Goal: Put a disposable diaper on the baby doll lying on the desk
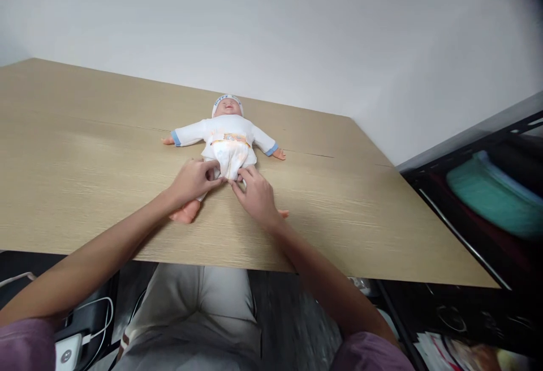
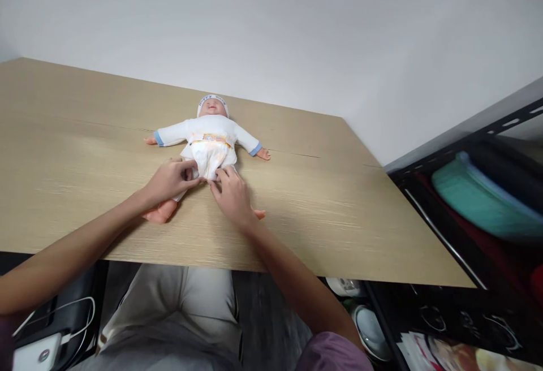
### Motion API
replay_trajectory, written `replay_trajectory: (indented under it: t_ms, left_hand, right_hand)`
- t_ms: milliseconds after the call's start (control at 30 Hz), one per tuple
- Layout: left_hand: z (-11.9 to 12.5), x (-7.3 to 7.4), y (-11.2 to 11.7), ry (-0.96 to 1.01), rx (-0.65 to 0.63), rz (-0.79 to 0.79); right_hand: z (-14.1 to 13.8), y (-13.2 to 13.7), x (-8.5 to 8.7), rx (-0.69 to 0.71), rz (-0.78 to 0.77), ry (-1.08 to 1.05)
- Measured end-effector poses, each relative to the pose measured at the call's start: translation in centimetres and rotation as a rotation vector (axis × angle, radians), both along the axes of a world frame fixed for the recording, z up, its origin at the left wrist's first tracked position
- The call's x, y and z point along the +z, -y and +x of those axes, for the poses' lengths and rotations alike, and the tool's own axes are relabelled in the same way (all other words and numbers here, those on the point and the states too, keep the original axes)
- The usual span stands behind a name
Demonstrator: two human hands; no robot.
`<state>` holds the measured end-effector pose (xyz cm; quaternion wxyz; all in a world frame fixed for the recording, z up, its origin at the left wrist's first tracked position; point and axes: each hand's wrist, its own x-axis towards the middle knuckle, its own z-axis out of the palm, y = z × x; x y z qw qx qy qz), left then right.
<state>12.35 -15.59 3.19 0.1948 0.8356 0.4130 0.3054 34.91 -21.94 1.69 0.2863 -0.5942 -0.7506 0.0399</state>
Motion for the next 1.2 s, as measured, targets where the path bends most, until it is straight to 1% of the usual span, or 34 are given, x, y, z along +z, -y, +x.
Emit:
replay_trajectory:
  t_ms: [133, 200, 367, 500, 767, 867, 933, 1100, 1200]
  left_hand:
    - [-0.16, -0.36, -0.27, 0.059, -0.085, 0.071]
    - [-0.22, -0.46, -0.27, 0.107, -0.105, 0.089]
    - [-0.17, -0.30, 0.11, 0.163, -0.091, 0.040]
    - [-0.12, -0.02, 0.36, 0.193, -0.096, 0.008]
    - [-0.20, 0.30, 0.59, 0.137, -0.052, 0.033]
    - [-0.16, 0.47, 0.49, 0.127, -0.077, 0.048]
    - [-0.12, 0.51, 0.39, 0.127, -0.094, 0.028]
    - [-0.10, 0.17, 0.11, 0.186, -0.012, -0.108]
    - [-0.08, -0.28, -0.18, 0.260, -0.006, -0.149]
  right_hand:
    - [-0.20, 0.30, -0.09, -0.006, 0.007, 0.011]
    - [-0.23, 0.35, -0.17, 0.009, 0.022, -0.013]
    - [0.01, 0.41, -0.16, 0.062, 0.035, -0.088]
    - [0.13, 0.43, 0.02, 0.091, 0.017, -0.106]
    - [0.23, 0.14, -0.24, 0.052, -0.023, -0.123]
    - [0.25, -0.06, -0.34, 0.040, -0.023, -0.163]
    - [0.25, -0.18, -0.35, 0.020, -0.035, -0.197]
    - [0.18, -0.26, -0.20, -0.017, -0.062, -0.292]
    - [0.18, -0.23, -0.08, -0.014, -0.047, -0.363]
